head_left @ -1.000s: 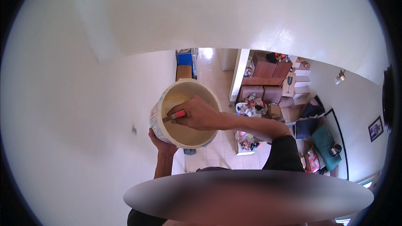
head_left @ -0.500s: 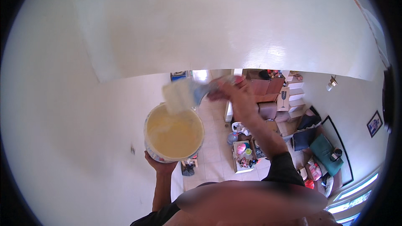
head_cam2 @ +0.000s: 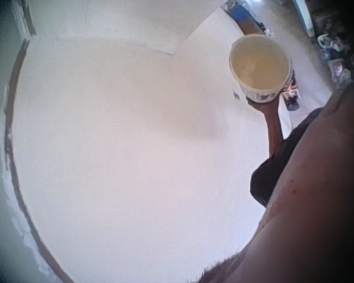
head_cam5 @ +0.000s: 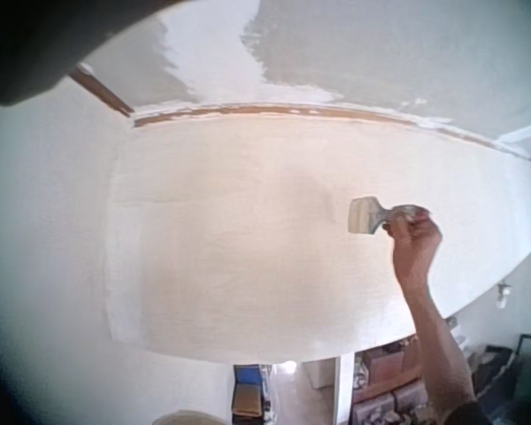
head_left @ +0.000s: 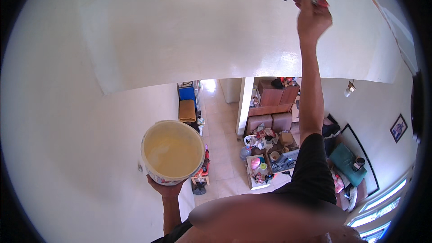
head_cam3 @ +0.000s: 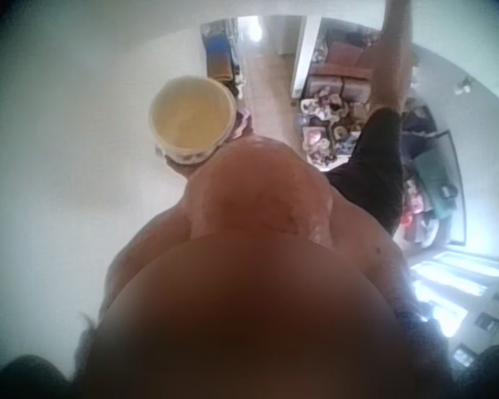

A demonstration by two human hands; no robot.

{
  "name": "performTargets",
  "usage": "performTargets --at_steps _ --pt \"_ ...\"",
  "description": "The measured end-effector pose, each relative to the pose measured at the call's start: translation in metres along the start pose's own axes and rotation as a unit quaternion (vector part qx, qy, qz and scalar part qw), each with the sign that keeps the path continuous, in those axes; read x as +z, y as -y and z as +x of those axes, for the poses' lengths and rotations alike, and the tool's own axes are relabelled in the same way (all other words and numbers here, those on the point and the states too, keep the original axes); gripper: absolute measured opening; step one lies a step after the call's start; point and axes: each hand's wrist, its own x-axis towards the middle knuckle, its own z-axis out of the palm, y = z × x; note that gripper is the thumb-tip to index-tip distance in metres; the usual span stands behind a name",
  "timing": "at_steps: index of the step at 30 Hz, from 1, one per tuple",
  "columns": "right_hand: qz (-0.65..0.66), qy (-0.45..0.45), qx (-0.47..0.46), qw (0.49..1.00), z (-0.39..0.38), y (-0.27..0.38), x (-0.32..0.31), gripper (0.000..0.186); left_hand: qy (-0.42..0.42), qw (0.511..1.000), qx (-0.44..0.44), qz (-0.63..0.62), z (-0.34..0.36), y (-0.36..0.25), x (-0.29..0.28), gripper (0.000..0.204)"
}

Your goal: The person paints a white ceiling using a paintbrush and a bucket of paint. They repeatedly dip the brush into the bucket and apply paint to the ceiling surface in a repetitive motion.

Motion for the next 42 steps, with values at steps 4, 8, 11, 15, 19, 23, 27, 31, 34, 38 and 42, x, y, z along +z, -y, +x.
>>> performTargets --at_steps 4,8,11,15,19,23,27,31,34,38,42 --pt "-0.250 0.024 -0.170 0.953 -0.010 -0.015 0.062 0.028 -0.030 0.939 0.138 0.314 -0.006 0.011 -0.008 0.097" --pt "-0.111 0.106 -0.127 0.980 -0.069 0.069 0.161 0.012 -0.051 0.997 0.039 0.033 -0.007 0.003 -0.016 0.096" --pt "-0.022 0.126 -0.174 0.976 -0.097 0.131 0.217 0.018 -0.068 0.997 0.005 -0.041 -0.007 -0.003 0.002 0.095" --pt "0.093 0.143 -0.061 0.983 -0.093 0.164 0.243 0.019 -0.055 0.996 -0.014 -0.065 -0.004 -0.003 0.010 0.092" --pt "0.024 0.226 0.007 0.974 -0.076 0.116 0.220 0.029 -0.069 0.995 -0.016 -0.075 -0.008 -0.007 0.014 0.091" --pt "0.089 0.052 -0.047 0.994 -0.038 -0.015 0.138 0.014 -0.057 0.996 -0.014 -0.069 -0.004 -0.003 0.001 0.091" --pt "-0.230 -0.010 -0.068 0.971 0.018 -0.047 0.001 0.030 -0.071 0.995 -0.007 -0.070 -0.002 0.000 0.002 0.090" --pt "-0.365 -0.045 -0.170 0.914 0.012 -0.045 0.003 0.032 -0.081 0.995 -0.009 -0.066 -0.002 0.000 0.009 0.088" --pt "-0.275 -0.012 -0.139 0.951 -0.034 -0.010 0.084 0.014 -0.101 0.992 -0.006 -0.077 -0.008 0.000 0.005 0.088" --pt "-0.072 0.104 -0.147 0.981 -0.096 0.097 0.178 0.012 -0.106 0.989 -0.017 -0.097 -0.011 -0.003 0.013 0.089" --pt "0.123 0.178 -0.058 0.975 -0.117 0.163 0.231 0.019 -0.054 0.995 -0.027 -0.085 -0.010 -0.007 0.019 0.095"
